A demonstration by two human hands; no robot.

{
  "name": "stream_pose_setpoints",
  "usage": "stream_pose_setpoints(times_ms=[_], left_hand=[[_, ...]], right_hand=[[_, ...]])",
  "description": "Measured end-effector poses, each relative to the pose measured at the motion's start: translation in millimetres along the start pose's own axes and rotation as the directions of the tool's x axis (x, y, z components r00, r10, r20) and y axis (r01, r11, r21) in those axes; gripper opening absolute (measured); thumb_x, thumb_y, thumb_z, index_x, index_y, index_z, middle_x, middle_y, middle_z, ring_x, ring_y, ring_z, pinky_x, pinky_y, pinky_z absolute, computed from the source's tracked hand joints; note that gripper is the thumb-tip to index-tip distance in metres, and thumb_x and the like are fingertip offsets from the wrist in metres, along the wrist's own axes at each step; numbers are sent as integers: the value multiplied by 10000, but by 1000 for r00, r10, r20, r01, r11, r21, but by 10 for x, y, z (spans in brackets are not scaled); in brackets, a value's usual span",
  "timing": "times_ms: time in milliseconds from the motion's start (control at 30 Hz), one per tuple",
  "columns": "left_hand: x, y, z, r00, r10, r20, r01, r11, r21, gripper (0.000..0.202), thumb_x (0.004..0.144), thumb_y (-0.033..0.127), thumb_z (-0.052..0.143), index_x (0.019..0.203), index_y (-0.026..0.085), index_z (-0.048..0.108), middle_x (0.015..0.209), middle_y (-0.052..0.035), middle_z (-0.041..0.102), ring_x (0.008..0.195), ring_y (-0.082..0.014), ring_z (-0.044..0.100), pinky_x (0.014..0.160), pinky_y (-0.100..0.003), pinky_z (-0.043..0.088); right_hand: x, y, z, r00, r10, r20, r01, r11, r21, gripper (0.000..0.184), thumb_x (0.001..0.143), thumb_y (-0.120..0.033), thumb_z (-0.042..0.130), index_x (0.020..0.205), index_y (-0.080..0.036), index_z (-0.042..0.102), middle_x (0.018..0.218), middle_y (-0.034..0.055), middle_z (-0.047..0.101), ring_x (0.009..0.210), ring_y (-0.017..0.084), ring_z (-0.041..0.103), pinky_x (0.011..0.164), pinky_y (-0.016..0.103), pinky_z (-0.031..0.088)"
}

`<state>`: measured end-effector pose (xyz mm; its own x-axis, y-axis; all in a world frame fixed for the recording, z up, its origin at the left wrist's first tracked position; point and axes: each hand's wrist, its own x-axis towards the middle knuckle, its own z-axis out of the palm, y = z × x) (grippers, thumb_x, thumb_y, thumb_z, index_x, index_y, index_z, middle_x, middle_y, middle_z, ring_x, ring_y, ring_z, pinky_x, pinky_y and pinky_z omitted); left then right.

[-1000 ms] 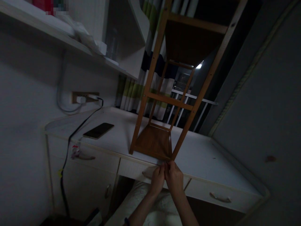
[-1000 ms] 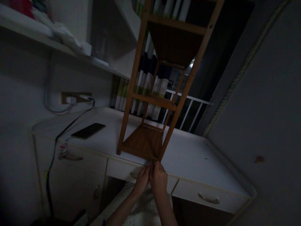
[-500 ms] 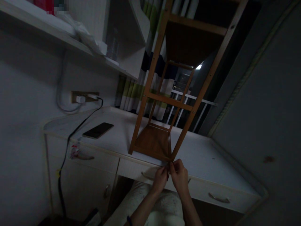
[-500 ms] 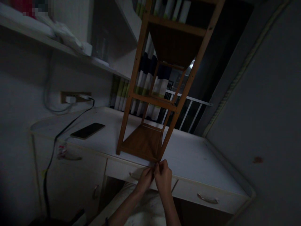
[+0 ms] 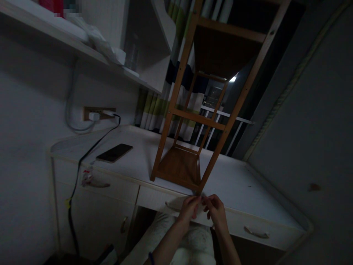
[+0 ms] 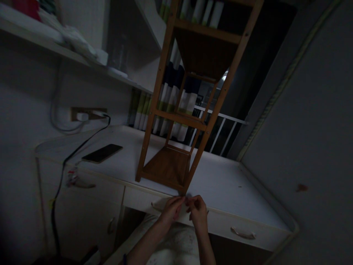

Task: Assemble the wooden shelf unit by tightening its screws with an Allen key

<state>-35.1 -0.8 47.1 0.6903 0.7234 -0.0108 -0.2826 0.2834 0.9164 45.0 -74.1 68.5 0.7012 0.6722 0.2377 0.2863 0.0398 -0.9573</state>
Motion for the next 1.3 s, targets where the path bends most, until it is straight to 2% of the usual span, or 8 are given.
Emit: stream_pose_setpoints(times_ms=[233, 400, 500, 633, 767, 900, 1033, 1300], left_hand=[[18, -56, 14, 999, 17, -39, -17, 1000, -13, 490, 534, 572, 621, 755, 136, 598, 358, 97, 310, 310, -33, 227, 327, -186, 172], [108, -164, -8, 990, 105, -94, -107, 994, -15, 432, 518, 526, 649, 699, 135, 607, 513, 17, 519, 468, -88, 453, 449, -203, 344], [142, -207, -25, 983, 152, -106, -153, 988, 1, 386, 538, 490, 650, 686, 135, 617, 603, -15, 576, 588, -127, 519, 548, -221, 396], [139, -201, -55, 977, 189, -101, -185, 981, 50, 347, 554, 457, 654, 694, 140, 639, 674, -37, 615, 685, -164, 550, 646, -249, 419], [87, -152, -95, 975, 203, -94, -194, 976, 93, 369, 563, 479, 642, 711, 141, 645, 731, -49, 625, 735, -177, 553, 682, -253, 417], [15, -123, -160, 972, 209, -111, -195, 973, 121, 420, 611, 549, 572, 687, 138, 617, 683, -40, 605, 691, -163, 545, 632, -237, 405], [-21, -120, -233, 974, 180, -139, -162, 978, 133, 475, 657, 597, 480, 683, 136, 590, 635, -25, 579, 590, -135, 509, 538, -226, 370], [-48, -105, -265, 984, 143, -102, -119, 970, 213, 367, 663, 513, 507, 650, 150, 563, 633, -25, 563, 652, -151, 509, 597, -241, 378]], right_hand=[[-55, 209, -12, 997, 68, 36, -66, 996, -61, 433, 604, -559, 547, 706, -139, 530, 556, 10, 554, 366, 82, 453, 270, 163, 270], [-103, 347, 26, 997, 72, 22, -69, 991, -115, 478, 586, -573, 558, 782, -137, 549, 538, 2, 559, 366, 101, 467, 341, 209, 357], [-155, 370, 43, 1000, -11, 16, 14, 973, -229, 449, 651, -549, 516, 826, -138, 557, 590, 22, 587, 411, 123, 507, 416, 238, 400], [-232, 311, 83, 984, -176, 27, 166, 854, -492, 346, 793, -433, 390, 890, -160, 580, 742, 59, 639, 581, 162, 587, 565, 261, 431], [-262, 257, 163, 974, -216, 64, 204, 724, -659, 304, 840, -330, 337, 895, -173, 592, 795, 58, 654, 656, 172, 610, 620, 254, 425], [-259, 217, 262, 959, -265, 100, 250, 623, -742, 288, 857, -265, 325, 922, -176, 591, 865, 63, 652, 699, 164, 621, 608, 232, 415], [-258, 149, 334, 944, -307, 121, 274, 526, -805, 290, 874, -265, 316, 898, -188, 595, 863, 58, 648, 714, 160, 623, 575, 218, 399], [-242, 72, 355, 952, -264, 155, 258, 424, -868, 286, 881, -245, 308, 853, -187, 586, 837, 55, 649, 669, 152, 620, 525, 220, 355]])
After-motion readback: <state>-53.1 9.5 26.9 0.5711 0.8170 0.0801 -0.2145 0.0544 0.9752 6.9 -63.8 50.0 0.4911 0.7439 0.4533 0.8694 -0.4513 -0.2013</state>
